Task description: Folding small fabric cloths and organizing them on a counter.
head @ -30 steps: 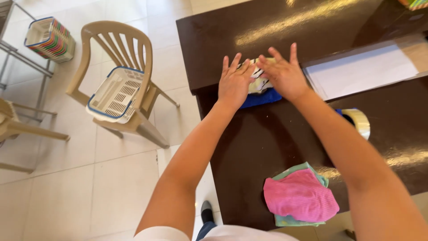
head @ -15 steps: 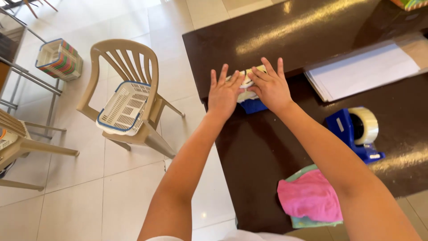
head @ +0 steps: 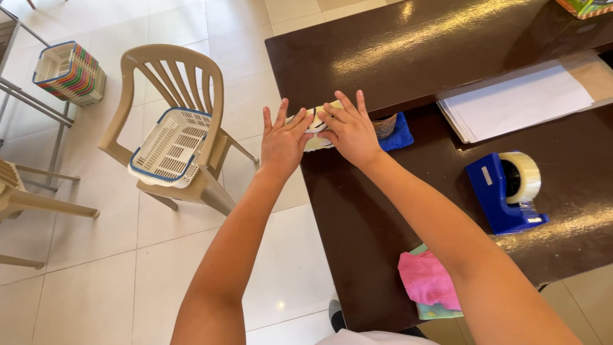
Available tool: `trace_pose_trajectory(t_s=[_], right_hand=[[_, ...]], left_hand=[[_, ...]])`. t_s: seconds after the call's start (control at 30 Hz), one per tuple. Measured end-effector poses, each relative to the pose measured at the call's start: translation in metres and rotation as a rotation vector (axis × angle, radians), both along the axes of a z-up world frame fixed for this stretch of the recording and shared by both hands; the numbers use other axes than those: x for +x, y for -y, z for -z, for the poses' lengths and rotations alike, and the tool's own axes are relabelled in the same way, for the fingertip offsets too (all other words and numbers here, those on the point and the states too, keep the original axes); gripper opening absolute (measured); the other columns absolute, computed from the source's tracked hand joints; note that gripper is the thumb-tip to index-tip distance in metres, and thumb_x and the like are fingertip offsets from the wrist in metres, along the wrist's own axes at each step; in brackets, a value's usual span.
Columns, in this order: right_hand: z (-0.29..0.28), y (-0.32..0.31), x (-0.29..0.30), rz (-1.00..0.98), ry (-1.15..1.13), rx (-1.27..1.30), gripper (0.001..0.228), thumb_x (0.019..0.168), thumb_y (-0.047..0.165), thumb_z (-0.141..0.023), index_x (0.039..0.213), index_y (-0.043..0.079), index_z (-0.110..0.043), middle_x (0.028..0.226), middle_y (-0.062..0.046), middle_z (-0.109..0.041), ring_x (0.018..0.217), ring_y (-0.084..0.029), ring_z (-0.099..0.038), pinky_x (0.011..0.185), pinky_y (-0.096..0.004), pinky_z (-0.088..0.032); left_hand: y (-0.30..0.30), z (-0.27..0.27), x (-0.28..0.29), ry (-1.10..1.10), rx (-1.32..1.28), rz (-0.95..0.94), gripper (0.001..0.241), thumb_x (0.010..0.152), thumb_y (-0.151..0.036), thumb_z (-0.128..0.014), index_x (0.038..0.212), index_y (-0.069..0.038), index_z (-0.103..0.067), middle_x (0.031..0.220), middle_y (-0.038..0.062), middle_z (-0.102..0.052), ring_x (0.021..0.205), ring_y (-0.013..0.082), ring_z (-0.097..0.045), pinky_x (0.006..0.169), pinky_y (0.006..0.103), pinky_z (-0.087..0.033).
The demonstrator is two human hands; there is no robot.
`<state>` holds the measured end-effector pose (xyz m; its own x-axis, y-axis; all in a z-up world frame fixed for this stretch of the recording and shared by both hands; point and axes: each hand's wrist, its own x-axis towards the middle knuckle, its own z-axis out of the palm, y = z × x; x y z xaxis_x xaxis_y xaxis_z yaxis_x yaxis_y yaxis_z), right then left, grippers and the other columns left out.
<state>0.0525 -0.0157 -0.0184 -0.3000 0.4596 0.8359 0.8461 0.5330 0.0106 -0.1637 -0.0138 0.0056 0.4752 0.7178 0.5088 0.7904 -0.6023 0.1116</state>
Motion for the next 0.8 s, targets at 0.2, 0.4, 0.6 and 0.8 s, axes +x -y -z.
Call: trace_pose_trajectory(t_s=[0.2,0.4,0.6,0.8], right_hand=[[-0.009,-0.005,0.019,-0.114,0.029,-0.086,0.046,0.088,0.045,-0.079,0.127,0.022,-0.076,0.130,-0.001,-0.073,0.146,-0.028,-0.045,0.127,-0.056,-0.009],[-0.012,-0.014,0.059,-0.143,0.094,-0.121,0.043,0.093,0.047,-0.074,0.131,0.028,-0.074,0.133,0.010,-0.073,0.152,-0.021,-0.039,0.129,-0.056,-0.001],[-0.011,-0.014,0.122,-0.066,0.133,-0.133,0.044,0.091,0.052,-0.076,0.129,0.031,-0.075,0.132,0.012,-0.073,0.153,-0.020,-0.040,0.129,-0.058,0.003],[-0.009,-0.012,0.200,0.017,0.151,-0.171,0.043,0.089,0.046,-0.080,0.130,0.031,-0.075,0.131,0.013,-0.074,0.152,-0.018,-0.042,0.129,-0.060,0.005]], left_hand=[[-0.001,0.001,0.008,0.033,0.006,-0.010,0.042,0.100,-0.042,-0.062,0.138,-0.024,-0.066,0.145,0.001,-0.062,0.155,0.0251,-0.024,0.126,0.0533,0.002],[0.004,-0.005,0.027,0.027,0.020,-0.025,0.044,0.095,-0.036,-0.071,0.137,-0.022,-0.067,0.142,0.004,-0.064,0.154,0.0259,-0.028,0.126,0.0530,0.001],[-0.004,0.004,0.094,-0.001,0.011,-0.026,0.044,0.096,-0.034,-0.069,0.138,-0.022,-0.067,0.143,0.004,-0.063,0.154,0.0241,-0.027,0.126,0.0513,0.004],[-0.014,0.010,0.175,0.000,0.060,0.010,0.044,0.094,-0.033,-0.070,0.136,-0.022,-0.067,0.141,0.004,-0.065,0.153,0.0236,-0.029,0.127,0.0515,0.003]])
